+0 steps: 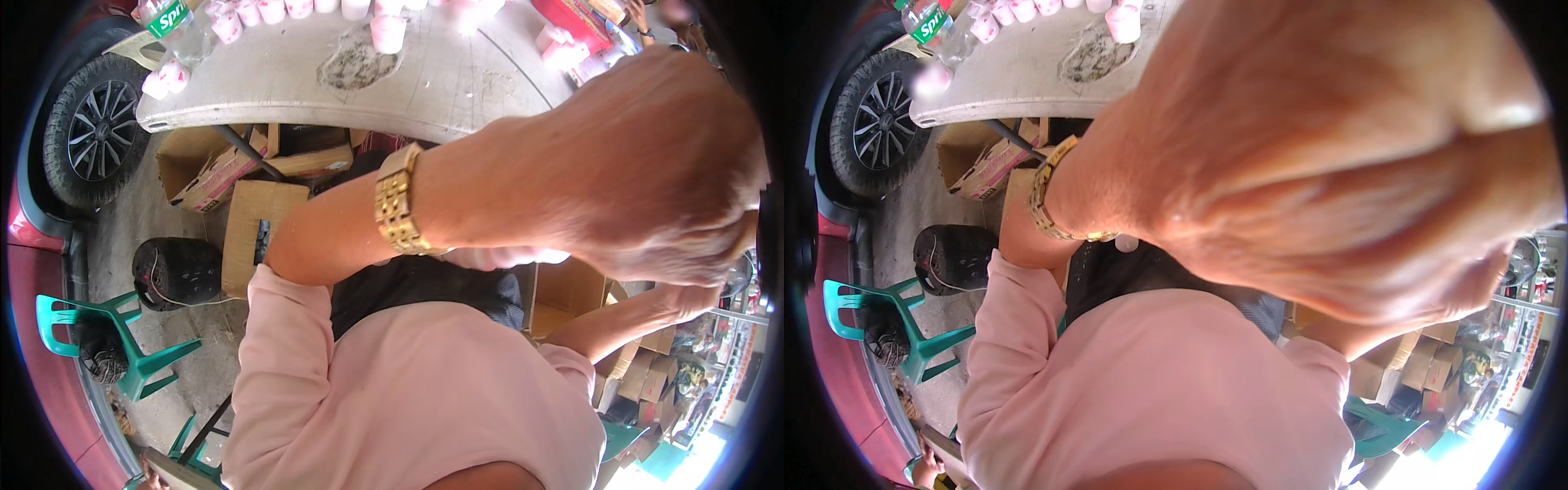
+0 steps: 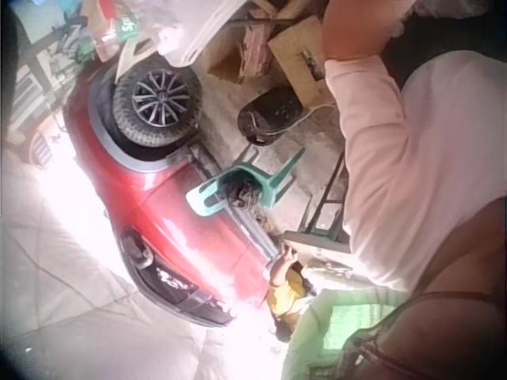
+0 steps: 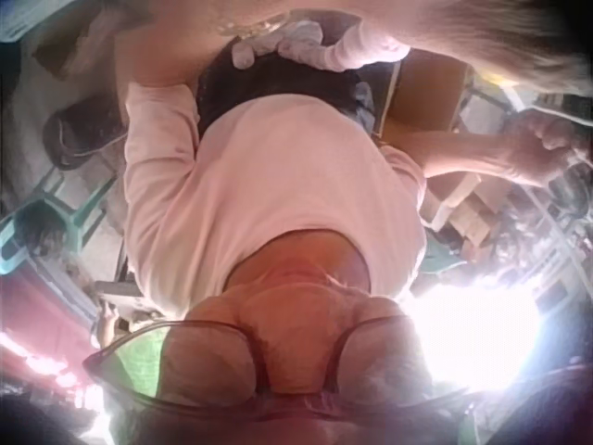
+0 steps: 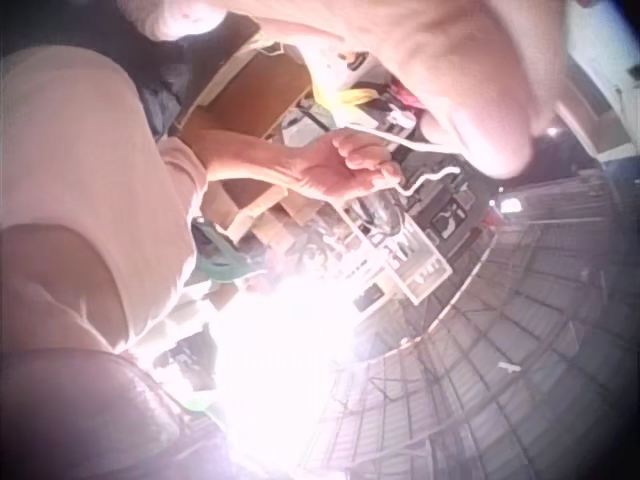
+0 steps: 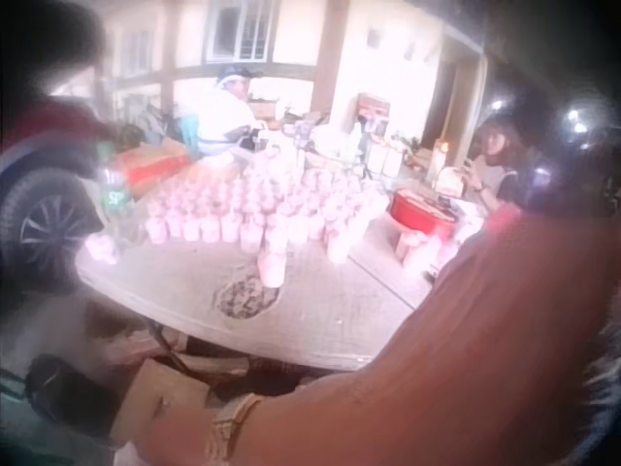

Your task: The person inserts wicks into small pink and white cylindrical candles, trims the wicks with scissors, and arranges the finished candles on a table. The person uses a metal rod to center the wick and a lighter to ignite a wick briefly before trimming.

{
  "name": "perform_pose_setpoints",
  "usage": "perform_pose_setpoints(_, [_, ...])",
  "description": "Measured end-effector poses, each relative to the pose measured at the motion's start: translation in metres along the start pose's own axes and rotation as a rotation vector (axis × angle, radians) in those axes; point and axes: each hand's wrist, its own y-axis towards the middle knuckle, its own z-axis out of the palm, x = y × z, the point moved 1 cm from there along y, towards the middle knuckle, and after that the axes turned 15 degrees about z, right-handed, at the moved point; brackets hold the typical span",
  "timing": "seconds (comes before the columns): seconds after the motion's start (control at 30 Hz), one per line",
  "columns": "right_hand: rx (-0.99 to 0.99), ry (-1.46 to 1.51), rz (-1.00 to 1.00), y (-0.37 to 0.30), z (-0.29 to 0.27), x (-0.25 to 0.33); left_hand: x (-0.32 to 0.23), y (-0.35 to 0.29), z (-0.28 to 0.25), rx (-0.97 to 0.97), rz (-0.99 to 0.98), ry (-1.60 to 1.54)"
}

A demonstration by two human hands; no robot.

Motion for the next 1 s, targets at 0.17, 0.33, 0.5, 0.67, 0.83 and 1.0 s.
perform_pose_setpoints(0.17, [0.814, 0.238, 0.462, 0.006, -0.007, -0.035, -0.027, -0.037, -0.015, 0.435, -0.315, -0.112])
perform_pose_setpoints(0.33, [0.627, 0.287, 0.455, 0.019, -0.042, -0.057, -0.06, -0.119, -0.052, 1.006, -0.84, -0.248])
perform_pose_setpoints(0.5, [0.546, 0.168, 0.571, 0.002, -0.031, -0.098, -0.078, -0.163, -0.083, 1.014, -1.017, -0.193])
perform_pose_setpoints(0.67, [0.495, -0.624, 0.124, -0.008, 0.032, -0.145, -0.068, -0.168, -0.104, 1.143, -1.019, -0.041])
perform_pose_setpoints(0.83, [0.868, -1.071, -0.315, -0.053, 0.114, -0.207, -0.08, -0.185, -0.086, 1.032, -1.074, -0.036])
perform_pose_setpoints(1.0, [1.483, -0.58, 0.215, -0.149, 0.119, -0.196, -0.095, -0.2, -0.091, 0.903, -1.038, 0.001])
